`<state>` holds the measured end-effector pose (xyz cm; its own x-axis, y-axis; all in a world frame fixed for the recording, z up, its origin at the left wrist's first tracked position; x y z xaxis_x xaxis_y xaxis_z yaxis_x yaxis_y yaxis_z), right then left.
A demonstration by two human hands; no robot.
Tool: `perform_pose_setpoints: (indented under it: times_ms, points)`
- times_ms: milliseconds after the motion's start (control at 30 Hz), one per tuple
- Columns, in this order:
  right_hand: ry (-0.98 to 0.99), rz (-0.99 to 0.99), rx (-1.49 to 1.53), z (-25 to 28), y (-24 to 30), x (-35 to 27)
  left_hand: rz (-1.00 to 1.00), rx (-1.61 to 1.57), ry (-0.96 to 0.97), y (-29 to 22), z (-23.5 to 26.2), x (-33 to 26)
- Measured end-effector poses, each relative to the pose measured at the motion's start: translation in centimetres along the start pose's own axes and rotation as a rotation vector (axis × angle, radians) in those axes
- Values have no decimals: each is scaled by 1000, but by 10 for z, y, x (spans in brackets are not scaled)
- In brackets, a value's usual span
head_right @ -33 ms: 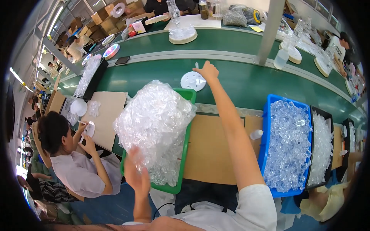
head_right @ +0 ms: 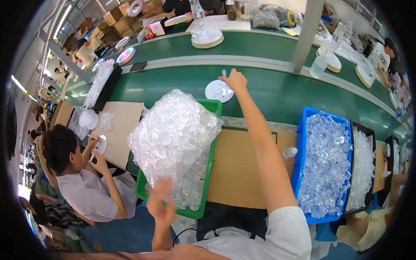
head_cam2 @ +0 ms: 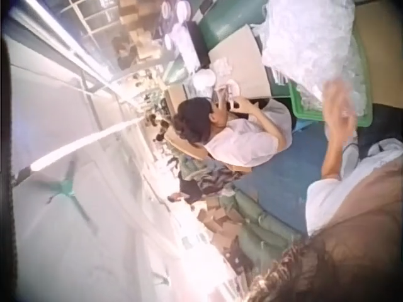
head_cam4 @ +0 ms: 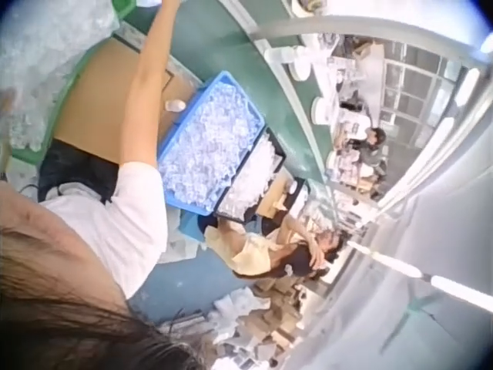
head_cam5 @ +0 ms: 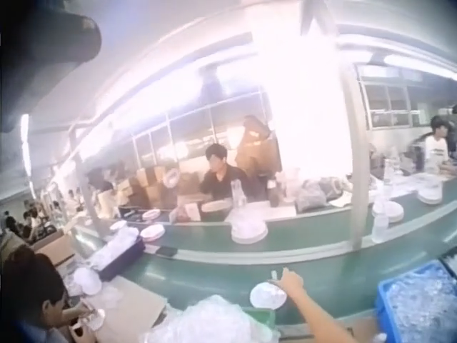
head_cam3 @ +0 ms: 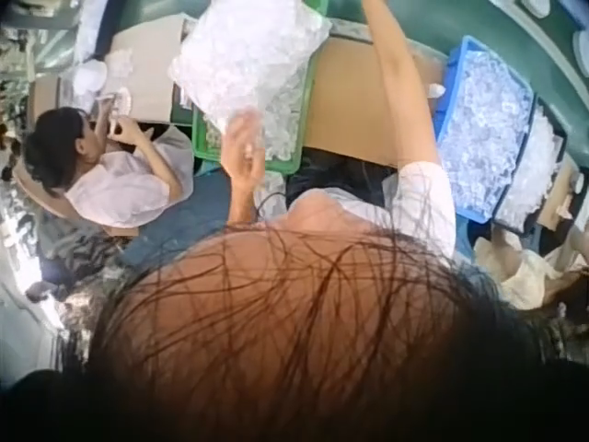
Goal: Attaching decorative plastic crystals to an LED fixture base plate using adhesive.
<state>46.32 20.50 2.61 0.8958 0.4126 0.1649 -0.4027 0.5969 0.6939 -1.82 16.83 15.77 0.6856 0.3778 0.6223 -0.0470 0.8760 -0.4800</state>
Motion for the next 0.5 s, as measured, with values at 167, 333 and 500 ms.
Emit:
perform_pose_setpoints:
  times_ms: [167,333,500]
  points:
    - [-54,144,-47,17,-11,23,324,124,537,18,-54,-54]
    - [403,447,37,84,8,-36,330,282,485,63,-73,-70]
    - [739,404,158,109,-14,-167,226,566,624,59,-103,-56]
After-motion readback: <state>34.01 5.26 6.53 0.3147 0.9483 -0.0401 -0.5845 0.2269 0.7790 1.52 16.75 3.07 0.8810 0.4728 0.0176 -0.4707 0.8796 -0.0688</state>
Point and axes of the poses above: each hand's wrist, its own x-axis towards the middle knuckle, its own z-axis out of the back of the hand, y = z × x, the point moved 8 cm from there along x, towards the middle knuckle, and after that the axes turned 13 degrees about x, right-handed, at the moved point
